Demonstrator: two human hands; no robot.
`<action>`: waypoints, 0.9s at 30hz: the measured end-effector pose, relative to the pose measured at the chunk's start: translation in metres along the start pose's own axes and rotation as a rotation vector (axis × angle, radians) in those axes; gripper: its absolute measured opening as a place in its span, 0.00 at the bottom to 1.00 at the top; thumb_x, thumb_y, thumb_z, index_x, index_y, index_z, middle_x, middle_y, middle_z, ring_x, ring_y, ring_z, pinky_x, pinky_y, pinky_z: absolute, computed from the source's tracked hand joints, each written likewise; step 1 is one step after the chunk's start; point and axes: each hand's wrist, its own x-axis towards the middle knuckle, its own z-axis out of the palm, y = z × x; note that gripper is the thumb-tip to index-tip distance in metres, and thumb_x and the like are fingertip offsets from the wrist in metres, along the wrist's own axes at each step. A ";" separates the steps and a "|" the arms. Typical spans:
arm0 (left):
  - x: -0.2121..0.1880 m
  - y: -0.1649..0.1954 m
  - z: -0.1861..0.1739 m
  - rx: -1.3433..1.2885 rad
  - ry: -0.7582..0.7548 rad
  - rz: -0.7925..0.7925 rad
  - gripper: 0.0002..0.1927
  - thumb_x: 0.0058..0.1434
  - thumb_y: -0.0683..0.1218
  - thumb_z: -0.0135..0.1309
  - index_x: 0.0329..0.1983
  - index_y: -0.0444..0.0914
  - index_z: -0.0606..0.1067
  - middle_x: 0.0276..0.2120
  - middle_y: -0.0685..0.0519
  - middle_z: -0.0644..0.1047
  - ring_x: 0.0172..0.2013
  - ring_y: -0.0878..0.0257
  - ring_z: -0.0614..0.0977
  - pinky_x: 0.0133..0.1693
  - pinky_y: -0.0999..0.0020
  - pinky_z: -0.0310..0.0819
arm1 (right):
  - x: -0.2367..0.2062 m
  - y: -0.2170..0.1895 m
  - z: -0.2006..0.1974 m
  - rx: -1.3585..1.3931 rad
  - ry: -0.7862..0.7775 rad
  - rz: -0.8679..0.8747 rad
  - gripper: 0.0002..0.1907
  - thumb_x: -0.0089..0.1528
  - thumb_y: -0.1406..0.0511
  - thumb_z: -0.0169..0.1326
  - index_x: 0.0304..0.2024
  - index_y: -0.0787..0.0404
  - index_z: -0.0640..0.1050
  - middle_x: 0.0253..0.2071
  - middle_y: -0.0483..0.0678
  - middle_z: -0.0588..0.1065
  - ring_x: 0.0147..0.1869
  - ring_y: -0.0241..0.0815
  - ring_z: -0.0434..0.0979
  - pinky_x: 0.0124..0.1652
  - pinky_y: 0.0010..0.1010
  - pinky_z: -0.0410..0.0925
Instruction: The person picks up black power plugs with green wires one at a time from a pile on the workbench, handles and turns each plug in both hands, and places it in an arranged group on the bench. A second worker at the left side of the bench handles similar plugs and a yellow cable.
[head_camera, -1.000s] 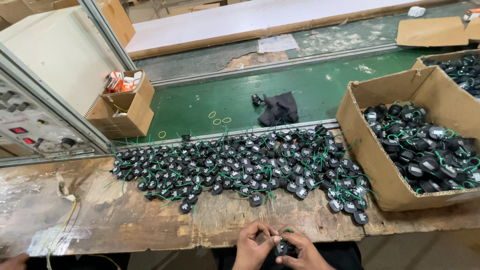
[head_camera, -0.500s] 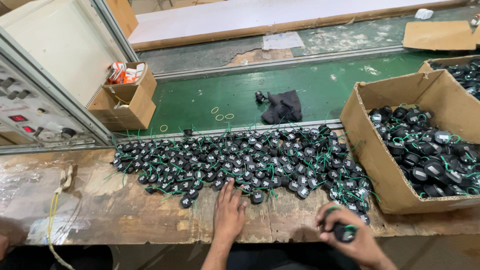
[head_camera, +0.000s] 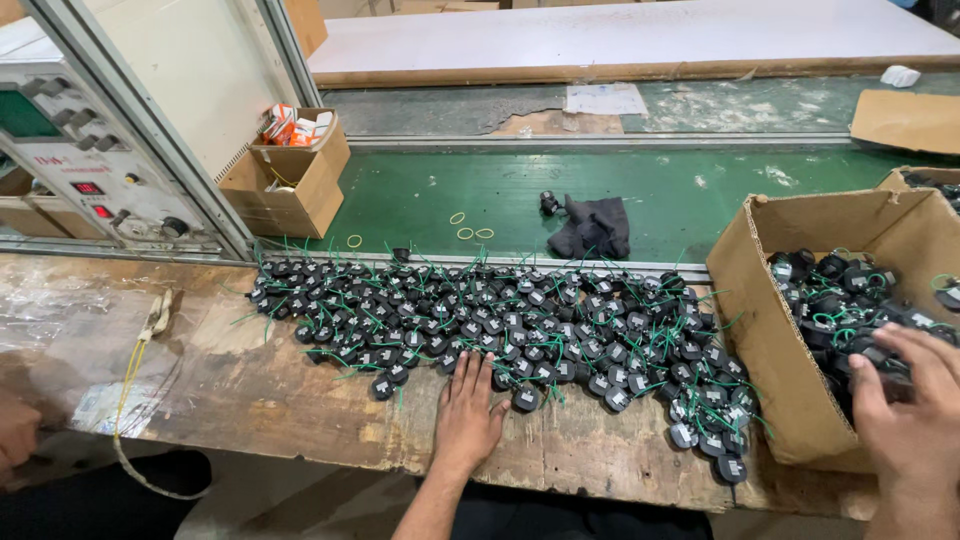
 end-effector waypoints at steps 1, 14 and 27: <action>0.000 -0.003 0.001 -0.027 0.023 0.021 0.39 0.57 0.49 0.64 0.69 0.36 0.63 0.70 0.41 0.62 0.72 0.44 0.55 0.64 0.45 0.51 | -0.009 -0.003 0.003 0.069 -0.009 0.007 0.13 0.66 0.76 0.64 0.52 0.65 0.77 0.52 0.54 0.76 0.57 0.44 0.77 0.55 0.31 0.72; -0.012 -0.033 0.006 -0.686 0.605 -0.417 0.11 0.64 0.43 0.59 0.49 0.37 0.83 0.43 0.50 0.86 0.42 0.62 0.85 0.47 0.68 0.79 | -0.175 -0.142 0.099 1.208 -0.782 -0.041 0.17 0.60 0.74 0.64 0.52 0.62 0.80 0.47 0.51 0.81 0.48 0.40 0.86 0.44 0.31 0.80; -0.047 0.054 0.017 -1.050 0.060 0.195 0.08 0.59 0.33 0.59 0.41 0.35 0.80 0.46 0.46 0.84 0.48 0.58 0.87 0.49 0.64 0.83 | -0.190 -0.158 0.118 1.479 -1.152 0.876 0.34 0.61 0.70 0.61 0.68 0.65 0.63 0.49 0.56 0.77 0.51 0.46 0.79 0.51 0.38 0.71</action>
